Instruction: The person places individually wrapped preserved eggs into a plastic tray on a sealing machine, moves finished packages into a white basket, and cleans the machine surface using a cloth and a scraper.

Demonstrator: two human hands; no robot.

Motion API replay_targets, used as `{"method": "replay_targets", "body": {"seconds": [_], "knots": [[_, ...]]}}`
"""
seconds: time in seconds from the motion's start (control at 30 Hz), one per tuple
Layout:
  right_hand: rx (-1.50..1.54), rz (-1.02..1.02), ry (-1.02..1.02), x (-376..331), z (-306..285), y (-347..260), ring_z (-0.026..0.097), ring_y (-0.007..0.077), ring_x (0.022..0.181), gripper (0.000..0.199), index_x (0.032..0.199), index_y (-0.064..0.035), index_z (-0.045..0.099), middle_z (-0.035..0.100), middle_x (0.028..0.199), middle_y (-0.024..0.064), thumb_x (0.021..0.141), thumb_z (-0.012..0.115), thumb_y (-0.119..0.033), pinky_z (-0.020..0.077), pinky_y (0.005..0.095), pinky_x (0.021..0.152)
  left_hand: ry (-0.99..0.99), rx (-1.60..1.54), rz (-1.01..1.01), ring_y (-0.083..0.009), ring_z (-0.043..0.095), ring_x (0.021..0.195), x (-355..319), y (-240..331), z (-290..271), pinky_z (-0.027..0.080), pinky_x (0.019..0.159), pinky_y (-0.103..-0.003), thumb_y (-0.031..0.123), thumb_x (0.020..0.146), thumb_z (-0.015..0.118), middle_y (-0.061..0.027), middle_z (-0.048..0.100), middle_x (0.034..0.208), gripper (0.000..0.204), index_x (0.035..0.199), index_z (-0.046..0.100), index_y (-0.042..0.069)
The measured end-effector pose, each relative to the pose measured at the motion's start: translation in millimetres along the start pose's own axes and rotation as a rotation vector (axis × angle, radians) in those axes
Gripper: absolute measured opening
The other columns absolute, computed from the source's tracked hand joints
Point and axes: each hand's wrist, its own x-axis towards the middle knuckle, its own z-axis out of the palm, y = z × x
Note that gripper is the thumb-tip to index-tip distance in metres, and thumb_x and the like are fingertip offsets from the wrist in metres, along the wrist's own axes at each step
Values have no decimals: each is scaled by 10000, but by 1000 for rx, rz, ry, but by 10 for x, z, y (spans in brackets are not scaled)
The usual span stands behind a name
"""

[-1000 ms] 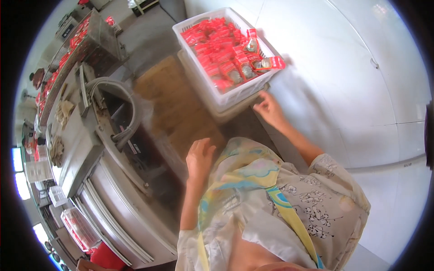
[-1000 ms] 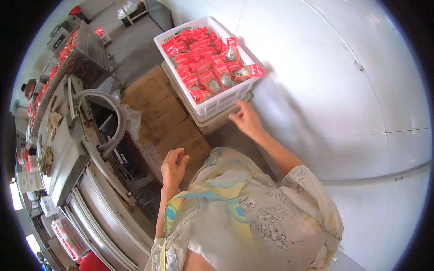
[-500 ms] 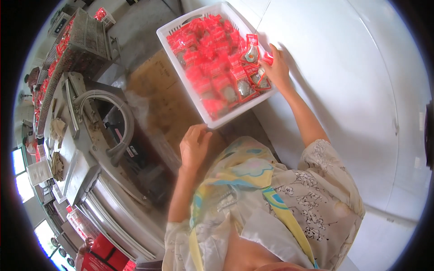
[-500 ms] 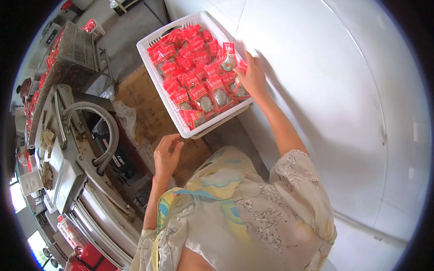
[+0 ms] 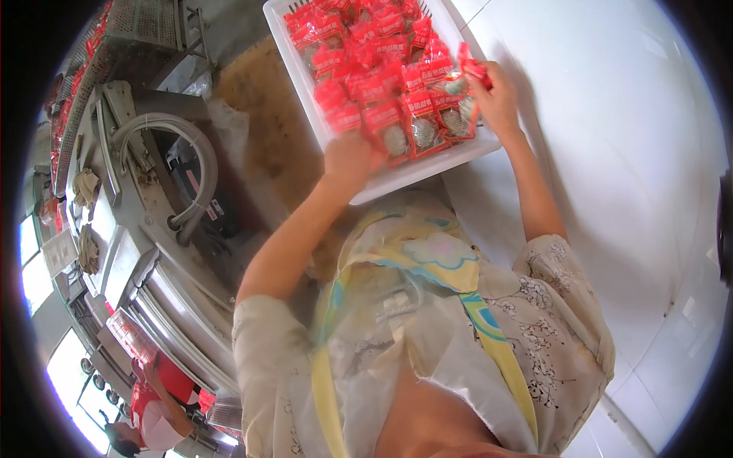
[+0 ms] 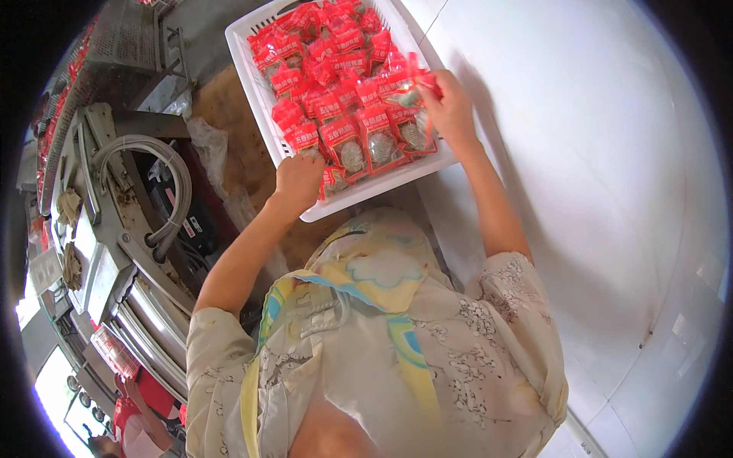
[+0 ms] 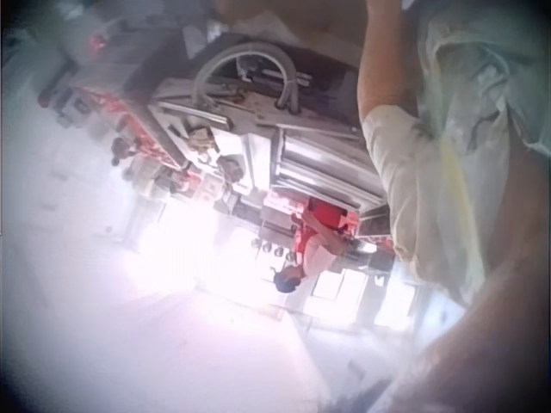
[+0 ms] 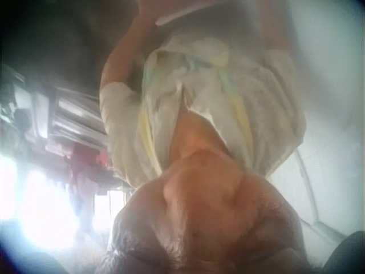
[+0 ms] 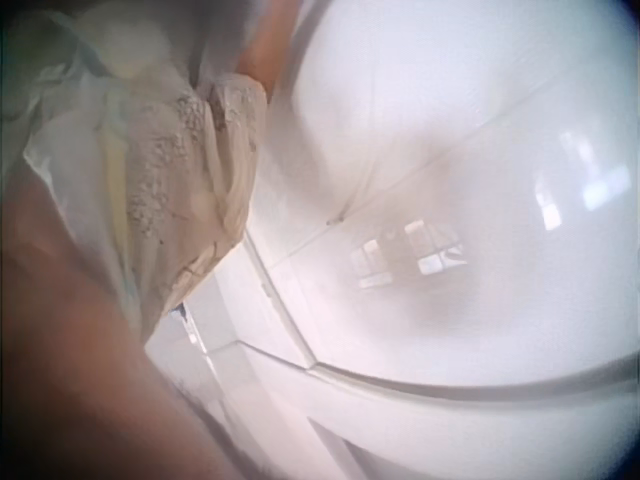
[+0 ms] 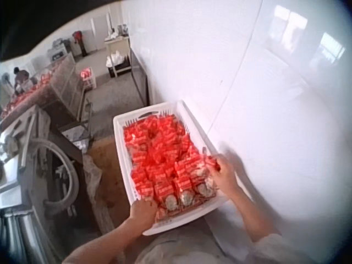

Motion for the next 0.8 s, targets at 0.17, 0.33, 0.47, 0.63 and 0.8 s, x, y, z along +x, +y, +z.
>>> {"method": "replay_targets", "body": {"seconds": [0.17, 0.33, 0.47, 0.63, 0.8], "knots": [[416, 122, -18, -158, -258, -26, 590, 112, 851, 342, 1148, -37, 510, 609, 977, 60, 821, 611, -41, 476, 248, 746, -26, -213, 62, -292, 600, 869, 105, -184, -51, 495, 679, -432, 205, 805, 593, -103, 614, 835, 151, 861, 608, 66], [587, 338, -335, -278, -102, 122, 542, 51, 860, 428, 1261, -51, 479, 598, 991, 13, 841, 556, -36, 454, 222, 749, 314, -429, 47, -340, 569, 951, 380, -140, 242, 479, 751, -452, 209, 793, 622, -159, 582, 1020, 172, 880, 620, 61], [32, 371, -439, -254, 187, -105, 623, 242, 890, 470, 1253, -56, 480, 637, 975, 147, 838, 562, -261, 475, 366, 758, 680, -512, -51, -375, 542, 994, 445, 100, 492, 469, 812, -438, 160, 774, 635, -213, 528, 1124, 149, 879, 612, 57], [-269, 280, -410, -201, 322, -295, 605, 314, 936, 622, 1167, -36, 518, 627, 990, 195, 757, 627, -492, 476, 420, 762, 627, -799, -71, -360, 555, 914, 368, 284, 458, 467, 765, -420, 83, 755, 638, -187, 533, 1056, 128, 880, 616, 71], [-542, 297, -311, -372, 586, -369, 590, 347, 905, 762, 1025, -3, 552, 580, 974, 202, 622, 689, -635, 486, 436, 740, 741, -957, -83, -322, 564, 872, 403, 365, 592, 462, 714, -387, 67, 760, 651, -152, 538, 1013, 183, 936, 601, 68]]}}
